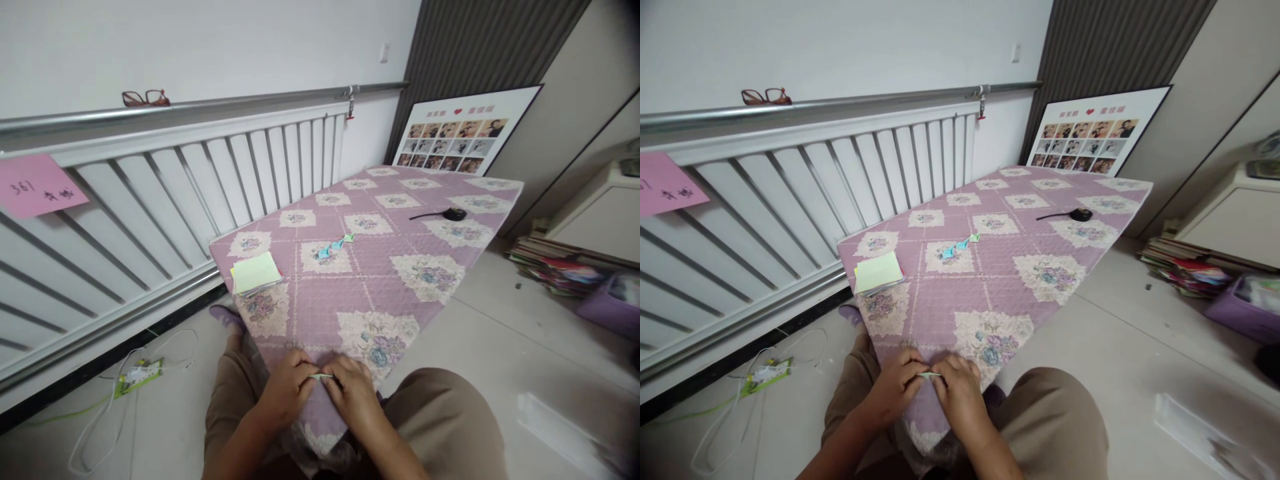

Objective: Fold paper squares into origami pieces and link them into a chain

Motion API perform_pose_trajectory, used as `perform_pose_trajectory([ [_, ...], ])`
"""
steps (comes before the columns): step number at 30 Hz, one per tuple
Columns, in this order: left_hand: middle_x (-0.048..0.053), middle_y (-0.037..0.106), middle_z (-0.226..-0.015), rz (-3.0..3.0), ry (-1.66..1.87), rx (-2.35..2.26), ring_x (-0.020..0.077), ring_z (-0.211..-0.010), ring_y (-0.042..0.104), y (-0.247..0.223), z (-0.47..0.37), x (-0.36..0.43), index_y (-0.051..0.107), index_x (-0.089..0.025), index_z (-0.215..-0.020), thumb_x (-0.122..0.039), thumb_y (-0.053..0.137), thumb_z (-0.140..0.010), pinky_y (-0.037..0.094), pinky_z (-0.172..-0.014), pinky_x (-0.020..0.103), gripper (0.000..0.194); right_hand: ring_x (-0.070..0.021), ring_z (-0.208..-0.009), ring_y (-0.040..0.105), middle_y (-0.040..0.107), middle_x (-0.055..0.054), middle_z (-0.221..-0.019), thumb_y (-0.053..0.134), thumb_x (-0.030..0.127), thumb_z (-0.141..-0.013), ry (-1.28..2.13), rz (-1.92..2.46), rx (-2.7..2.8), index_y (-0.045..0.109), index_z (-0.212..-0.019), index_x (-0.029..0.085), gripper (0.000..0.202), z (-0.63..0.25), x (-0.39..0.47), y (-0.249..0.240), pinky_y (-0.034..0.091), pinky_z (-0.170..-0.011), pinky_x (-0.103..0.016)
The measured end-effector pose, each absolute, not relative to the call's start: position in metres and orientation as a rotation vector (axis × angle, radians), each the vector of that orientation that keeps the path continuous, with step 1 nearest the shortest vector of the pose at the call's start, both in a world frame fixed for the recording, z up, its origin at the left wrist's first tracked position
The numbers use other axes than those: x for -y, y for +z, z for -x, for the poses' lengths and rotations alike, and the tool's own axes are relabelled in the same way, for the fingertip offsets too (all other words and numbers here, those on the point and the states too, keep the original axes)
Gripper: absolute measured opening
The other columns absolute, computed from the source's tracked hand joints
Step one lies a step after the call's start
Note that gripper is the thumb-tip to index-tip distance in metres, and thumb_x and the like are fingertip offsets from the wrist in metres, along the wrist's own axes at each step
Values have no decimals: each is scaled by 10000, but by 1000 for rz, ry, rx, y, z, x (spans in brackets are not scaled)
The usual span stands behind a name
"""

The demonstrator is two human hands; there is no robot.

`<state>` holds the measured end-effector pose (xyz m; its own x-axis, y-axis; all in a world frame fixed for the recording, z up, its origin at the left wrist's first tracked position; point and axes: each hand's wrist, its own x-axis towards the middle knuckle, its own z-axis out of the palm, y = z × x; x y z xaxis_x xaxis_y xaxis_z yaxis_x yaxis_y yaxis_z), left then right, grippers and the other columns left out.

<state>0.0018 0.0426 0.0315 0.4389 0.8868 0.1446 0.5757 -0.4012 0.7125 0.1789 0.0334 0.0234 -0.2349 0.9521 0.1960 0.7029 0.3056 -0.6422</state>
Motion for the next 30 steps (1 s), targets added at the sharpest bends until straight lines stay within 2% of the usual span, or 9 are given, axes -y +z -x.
perform_pose_trajectory([
  [4,28,596,-811,-1997,642,-1276,154,-791,551,43,-7,-41,653,-176,-773,-151,504,-818,417,-733,270,158,-167,-749,574,623,9,-725,571,201,-818,808,1461,2020,605,-709,212,115,-183,-37,35,361,-691,-275],
  [6,16,586,-763,-1979,575,-1310,150,-750,545,45,-9,-41,633,-173,-736,-148,516,-796,406,-697,262,133,-165,-751,582,637,10,-736,570,195,-808,859,1493,2029,617,-707,214,114,-184,-37,37,362,-685,-269],
  [12,29,614,-871,-2021,414,-1437,162,-843,549,41,-12,-47,626,-178,-819,-168,495,-804,396,-764,266,133,-181,-805,587,655,-10,-785,581,196,-792,752,1615,2094,646,-730,213,92,-183,-43,36,364,-720,-279],
  [17,28,631,-873,-2073,228,-1448,166,-836,555,41,-13,-61,622,-187,-826,-192,474,-816,387,-743,266,149,-179,-846,577,648,-18,-821,554,193,-813,684,1573,2205,675,-780,236,132,-184,-54,35,365,-745,-276],
  [23,30,623,-849,-2113,175,-1461,165,-780,545,37,-13,-73,617,-186,-805,-193,501,-795,376,-690,264,117,-181,-873,564,646,-5,-856,552,149,-792,585,1569,2245,639,-812,235,124,-185,-58,33,334,-767,-302],
  [30,17,598,-910,-2210,210,-1441,158,-852,539,38,-12,-62,607,-200,-856,-175,451,-872,378,-742,263,158,-180,-840,548,612,-10,-830,563,148,-825,411,1442,2321,608,-803,220,88,-187,-57,21,328,-737,-299],
])
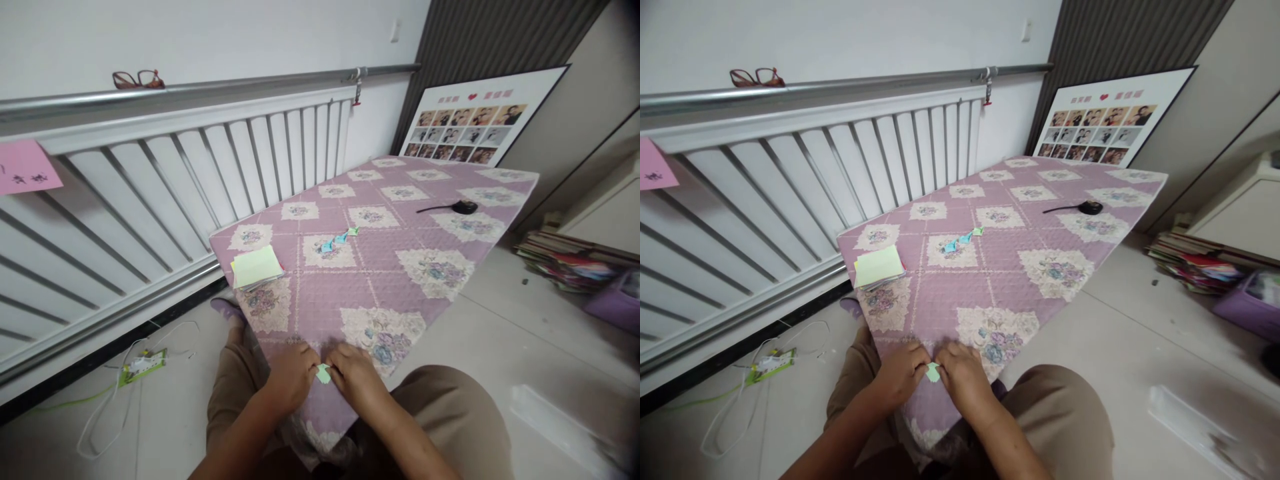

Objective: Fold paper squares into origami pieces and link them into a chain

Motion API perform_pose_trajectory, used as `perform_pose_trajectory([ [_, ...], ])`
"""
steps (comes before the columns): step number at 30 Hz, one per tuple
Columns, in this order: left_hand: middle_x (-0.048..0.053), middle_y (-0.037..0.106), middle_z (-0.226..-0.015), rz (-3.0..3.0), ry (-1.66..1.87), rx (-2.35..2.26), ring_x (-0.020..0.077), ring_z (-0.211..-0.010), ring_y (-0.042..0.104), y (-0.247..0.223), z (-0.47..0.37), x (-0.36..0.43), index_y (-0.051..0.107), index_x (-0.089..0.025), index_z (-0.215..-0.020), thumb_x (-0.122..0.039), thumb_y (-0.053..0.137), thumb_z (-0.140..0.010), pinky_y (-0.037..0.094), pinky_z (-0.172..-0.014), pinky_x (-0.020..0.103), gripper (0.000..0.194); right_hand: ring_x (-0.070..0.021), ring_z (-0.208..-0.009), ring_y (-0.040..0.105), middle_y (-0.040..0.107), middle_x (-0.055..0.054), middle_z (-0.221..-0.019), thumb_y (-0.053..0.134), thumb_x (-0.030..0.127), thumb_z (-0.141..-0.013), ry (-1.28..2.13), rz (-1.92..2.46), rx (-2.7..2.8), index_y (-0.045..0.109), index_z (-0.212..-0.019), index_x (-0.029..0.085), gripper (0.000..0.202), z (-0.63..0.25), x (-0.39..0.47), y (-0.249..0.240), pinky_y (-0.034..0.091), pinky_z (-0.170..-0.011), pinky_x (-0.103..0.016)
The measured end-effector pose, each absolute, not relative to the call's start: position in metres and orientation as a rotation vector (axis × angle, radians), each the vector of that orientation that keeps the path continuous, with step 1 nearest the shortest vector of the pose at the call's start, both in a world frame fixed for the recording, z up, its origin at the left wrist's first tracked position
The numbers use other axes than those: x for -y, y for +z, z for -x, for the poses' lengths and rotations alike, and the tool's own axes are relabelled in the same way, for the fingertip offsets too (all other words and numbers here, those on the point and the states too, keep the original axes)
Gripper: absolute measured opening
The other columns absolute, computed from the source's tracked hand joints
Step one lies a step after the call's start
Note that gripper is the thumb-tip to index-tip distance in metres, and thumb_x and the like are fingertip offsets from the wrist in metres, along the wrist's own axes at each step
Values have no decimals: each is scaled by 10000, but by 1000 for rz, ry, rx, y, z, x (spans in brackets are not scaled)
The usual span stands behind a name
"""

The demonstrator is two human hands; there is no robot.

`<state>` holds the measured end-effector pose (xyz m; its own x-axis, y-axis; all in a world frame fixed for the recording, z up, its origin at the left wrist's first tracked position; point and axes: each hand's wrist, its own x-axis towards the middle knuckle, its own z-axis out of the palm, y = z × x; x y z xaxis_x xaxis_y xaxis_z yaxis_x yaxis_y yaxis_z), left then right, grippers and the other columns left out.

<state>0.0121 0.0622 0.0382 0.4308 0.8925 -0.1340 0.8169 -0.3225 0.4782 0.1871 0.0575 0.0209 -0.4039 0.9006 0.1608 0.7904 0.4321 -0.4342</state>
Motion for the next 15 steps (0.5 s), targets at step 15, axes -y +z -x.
perform_pose_trajectory([
  [15,37,617,-912,-2791,352,-1350,192,-833,529,3,-2,-42,616,-193,-1030,-200,507,-917,430,-718,322,157,-176,-794,502,593,-17,-803,566,169,-878,154,1126,2469,650,-892,204,92,-197,-50,6,383,-754,-308],
])
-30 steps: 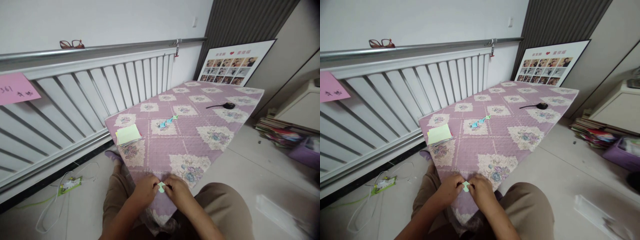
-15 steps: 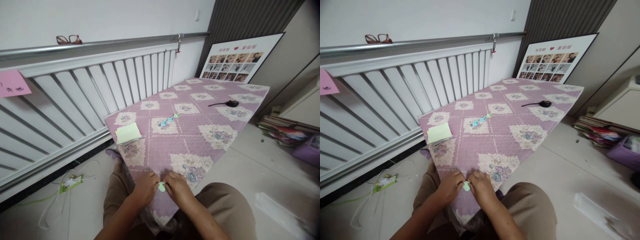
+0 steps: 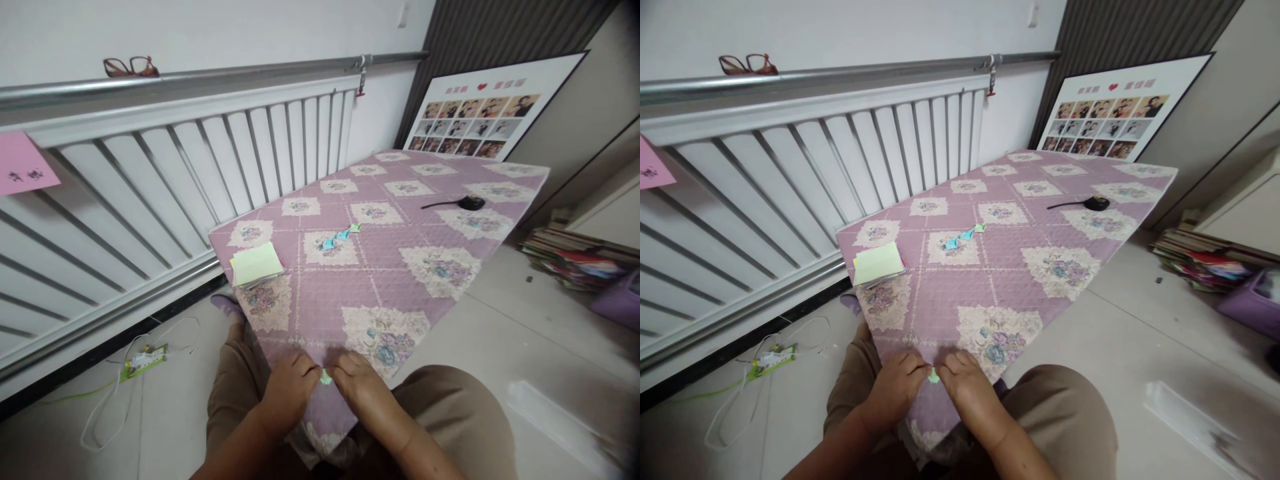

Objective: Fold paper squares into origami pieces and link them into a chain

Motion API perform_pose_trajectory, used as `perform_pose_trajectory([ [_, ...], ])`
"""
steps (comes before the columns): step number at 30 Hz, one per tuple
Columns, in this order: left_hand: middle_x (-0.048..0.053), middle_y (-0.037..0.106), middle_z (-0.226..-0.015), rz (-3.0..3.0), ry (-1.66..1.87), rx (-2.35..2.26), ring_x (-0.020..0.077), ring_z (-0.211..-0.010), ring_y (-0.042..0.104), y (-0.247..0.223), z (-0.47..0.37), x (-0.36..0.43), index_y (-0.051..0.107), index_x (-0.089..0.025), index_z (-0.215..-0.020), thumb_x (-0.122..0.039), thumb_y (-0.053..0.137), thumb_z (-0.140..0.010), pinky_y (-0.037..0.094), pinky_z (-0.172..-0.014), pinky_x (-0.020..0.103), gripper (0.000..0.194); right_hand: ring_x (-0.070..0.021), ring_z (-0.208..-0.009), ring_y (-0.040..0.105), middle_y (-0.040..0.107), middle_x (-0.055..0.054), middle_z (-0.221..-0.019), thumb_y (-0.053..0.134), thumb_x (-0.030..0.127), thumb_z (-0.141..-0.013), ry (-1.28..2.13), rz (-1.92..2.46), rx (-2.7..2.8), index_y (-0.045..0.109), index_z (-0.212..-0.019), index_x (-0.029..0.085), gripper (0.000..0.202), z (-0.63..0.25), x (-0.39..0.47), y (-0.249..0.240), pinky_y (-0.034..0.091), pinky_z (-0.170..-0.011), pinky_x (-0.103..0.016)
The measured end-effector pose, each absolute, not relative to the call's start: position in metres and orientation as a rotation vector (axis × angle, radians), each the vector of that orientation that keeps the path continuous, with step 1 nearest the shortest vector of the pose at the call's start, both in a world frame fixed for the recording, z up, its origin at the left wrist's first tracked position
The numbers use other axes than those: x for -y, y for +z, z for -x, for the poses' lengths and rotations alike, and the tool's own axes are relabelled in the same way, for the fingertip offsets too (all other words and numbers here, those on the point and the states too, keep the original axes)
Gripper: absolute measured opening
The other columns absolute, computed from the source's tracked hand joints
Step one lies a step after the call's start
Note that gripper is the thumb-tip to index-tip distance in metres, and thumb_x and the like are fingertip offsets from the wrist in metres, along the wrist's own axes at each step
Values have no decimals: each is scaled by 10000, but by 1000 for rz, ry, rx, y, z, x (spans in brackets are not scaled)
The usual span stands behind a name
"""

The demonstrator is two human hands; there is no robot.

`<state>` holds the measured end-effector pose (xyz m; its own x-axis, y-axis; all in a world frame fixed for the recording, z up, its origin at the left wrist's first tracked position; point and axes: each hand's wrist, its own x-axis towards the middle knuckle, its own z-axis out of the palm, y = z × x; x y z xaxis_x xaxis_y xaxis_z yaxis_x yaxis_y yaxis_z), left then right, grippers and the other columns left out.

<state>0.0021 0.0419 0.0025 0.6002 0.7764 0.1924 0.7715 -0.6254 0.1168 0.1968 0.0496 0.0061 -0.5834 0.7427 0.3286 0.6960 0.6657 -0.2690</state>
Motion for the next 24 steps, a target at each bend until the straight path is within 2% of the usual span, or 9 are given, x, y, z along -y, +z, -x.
perform_pose_trajectory([
  [7,51,616,-1001,-2843,289,-1322,198,-850,527,5,4,-33,536,-225,-1203,-222,479,-931,435,-737,342,278,-190,-814,518,609,-28,-829,545,151,-876,116,1148,2456,640,-1040,204,197,-199,-40,5,425,-805,-350],
  [13,78,594,-1127,-2859,148,-1342,234,-933,530,10,4,-24,477,-254,-1288,-281,486,-927,427,-762,375,362,-229,-1022,545,648,-61,-1110,550,156,-864,40,1206,2470,594,-1175,227,322,-202,-27,-3,372,-962,-430],
  [20,150,599,-1174,-2958,7,-1300,275,-975,554,15,-9,-20,515,-122,-1248,-199,392,-943,412,-783,412,338,-278,-1069,551,651,-82,-1169,553,114,-819,4,1408,2506,602,-1174,226,375,-189,-15,-7,341,-958,-511],
  [24,167,597,-1158,-2959,-23,-1229,287,-1002,549,20,-10,-23,518,-99,-1237,-170,395,-931,403,-804,424,338,-270,-1069,557,653,-74,-1166,546,79,-808,-3,1407,2506,602,-1168,222,391,-189,-16,-5,347,-955,-496],
])
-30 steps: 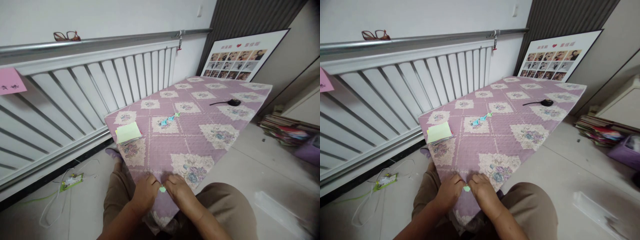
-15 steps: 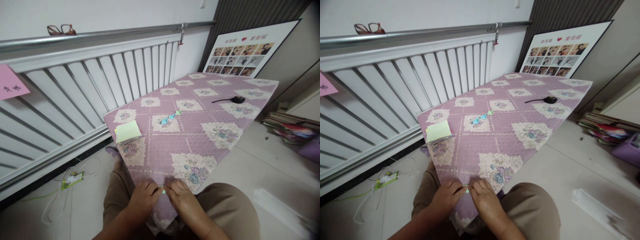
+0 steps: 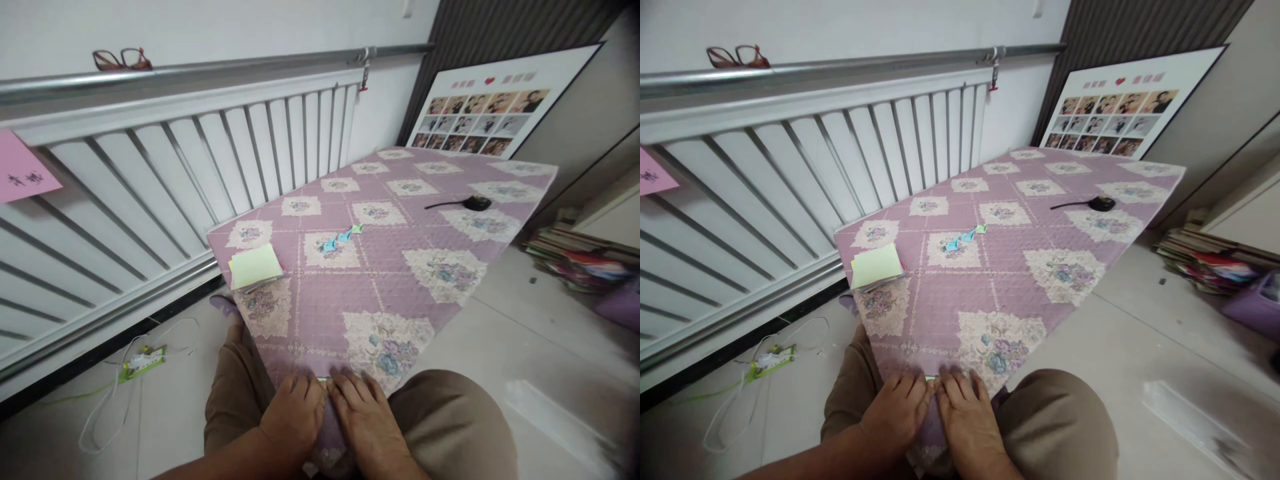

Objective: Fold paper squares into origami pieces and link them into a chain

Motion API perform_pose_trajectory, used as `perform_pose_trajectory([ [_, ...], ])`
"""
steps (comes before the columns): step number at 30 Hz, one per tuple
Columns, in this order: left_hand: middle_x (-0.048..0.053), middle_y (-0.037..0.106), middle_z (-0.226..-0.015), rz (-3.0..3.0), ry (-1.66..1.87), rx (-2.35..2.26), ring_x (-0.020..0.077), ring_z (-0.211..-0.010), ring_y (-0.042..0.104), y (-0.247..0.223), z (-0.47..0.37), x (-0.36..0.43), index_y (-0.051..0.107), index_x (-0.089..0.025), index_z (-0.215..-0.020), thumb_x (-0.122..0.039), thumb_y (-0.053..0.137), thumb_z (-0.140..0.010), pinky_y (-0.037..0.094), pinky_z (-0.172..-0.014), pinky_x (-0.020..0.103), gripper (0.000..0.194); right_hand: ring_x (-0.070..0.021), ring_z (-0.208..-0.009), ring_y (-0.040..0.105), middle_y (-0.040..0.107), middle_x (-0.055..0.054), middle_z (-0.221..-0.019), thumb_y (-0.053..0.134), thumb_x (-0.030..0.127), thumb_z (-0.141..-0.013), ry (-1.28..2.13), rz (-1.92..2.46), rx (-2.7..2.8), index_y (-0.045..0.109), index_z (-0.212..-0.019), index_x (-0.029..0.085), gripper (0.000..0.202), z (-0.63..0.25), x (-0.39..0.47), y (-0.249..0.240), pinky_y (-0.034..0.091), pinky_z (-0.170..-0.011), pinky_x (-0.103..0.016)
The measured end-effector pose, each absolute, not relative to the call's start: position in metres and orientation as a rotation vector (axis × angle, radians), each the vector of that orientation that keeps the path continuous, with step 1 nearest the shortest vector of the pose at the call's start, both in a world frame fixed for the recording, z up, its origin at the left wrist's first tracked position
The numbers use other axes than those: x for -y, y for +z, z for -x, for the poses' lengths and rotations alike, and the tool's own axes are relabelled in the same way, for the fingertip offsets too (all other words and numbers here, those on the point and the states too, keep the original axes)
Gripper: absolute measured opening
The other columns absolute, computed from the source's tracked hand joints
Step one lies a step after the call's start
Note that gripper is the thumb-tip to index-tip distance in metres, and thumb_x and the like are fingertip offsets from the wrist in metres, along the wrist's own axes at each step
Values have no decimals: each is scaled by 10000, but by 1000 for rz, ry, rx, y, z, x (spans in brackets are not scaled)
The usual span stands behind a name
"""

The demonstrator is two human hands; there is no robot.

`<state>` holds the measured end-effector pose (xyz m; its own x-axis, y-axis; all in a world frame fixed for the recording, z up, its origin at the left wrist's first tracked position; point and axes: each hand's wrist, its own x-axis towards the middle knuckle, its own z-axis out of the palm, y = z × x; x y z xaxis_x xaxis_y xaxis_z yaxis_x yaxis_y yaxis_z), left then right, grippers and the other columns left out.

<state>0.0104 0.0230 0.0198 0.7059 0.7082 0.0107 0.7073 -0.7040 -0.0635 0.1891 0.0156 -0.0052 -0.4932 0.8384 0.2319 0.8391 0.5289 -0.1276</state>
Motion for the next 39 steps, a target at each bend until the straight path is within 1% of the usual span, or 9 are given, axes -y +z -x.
perform_pose_trajectory([
  [5,125,599,-1104,2829,7,1286,247,-926,554,19,-7,-22,486,-175,-1269,-218,442,-932,408,-759,380,342,-248,-1096,547,640,-55,-1185,557,77,-806,-9,1420,2409,567,-1206,237,431,-192,-9,-8,329,-979,-459],
  [8,124,581,-1137,2811,-30,1339,252,-961,536,19,-7,-20,474,-189,-1281,-221,457,-926,405,-769,376,356,-254,-1104,536,636,-64,-1191,554,80,-812,-3,1450,2402,575,-1195,242,416,-188,-8,-4,324,-978,-459],
  [12,76,608,-1051,2916,-74,1447,239,-943,534,26,-4,-30,542,-214,-1197,-199,475,-910,413,-787,366,295,-248,-1034,561,661,-60,-1110,577,98,-802,137,1506,2379,627,-1111,258,352,-187,-18,14,380,-894,-413],
  [14,49,616,-1019,3029,-209,1545,211,-929,538,31,-2,-38,591,-227,-1121,-165,481,-894,420,-807,337,260,-223,-971,580,672,-35,-1021,581,132,-805,317,1502,2355,640,-1073,283,313,-190,-26,25,403,-831,-369],
  [17,36,616,-1010,3138,-516,1729,178,-920,547,34,2,-46,629,-224,-1053,-130,497,-852,426,-824,300,259,-204,-960,578,660,-10,-992,572,178,-812,517,1478,2281,644,-1016,298,247,-195,-33,36,395,-825,-350],
  [22,39,626,-936,3036,-774,1976,178,-885,556,30,-3,-47,664,-206,-949,-174,506,-844,420,-809,303,191,-211,-958,572,650,-11,-984,557,210,-816,594,1522,2152,623,-1003,284,213,-194,-34,32,371,-836,-370],
  [27,30,624,-852,2922,-739,2136,172,-823,561,27,-13,-52,652,-192,-807,-166,484,-838,403,-765,290,173,-214,-939,565,647,-23,-970,569,188,-788,619,1517,2100,583,-959,249,181,-193,-32,29,351,-840,-372],
  [32,24,633,-860,2859,-773,2184,175,-842,558,26,-13,-52,619,-192,-867,-154,477,-831,388,-772,288,151,-208,-907,567,646,1,-887,570,174,-788,563,1592,2092,598,-821,246,84,-186,-34,32,323,-803,-347],
  [39,12,616,-877,2936,-757,2101,170,-854,549,28,-10,-48,634,-212,-847,-202,553,-805,382,-767,274,91,-206,-899,572,650,2,-863,583,213,-807,524,1650,2106,627,-806,259,64,-182,-40,31,315,-764,-321],
])
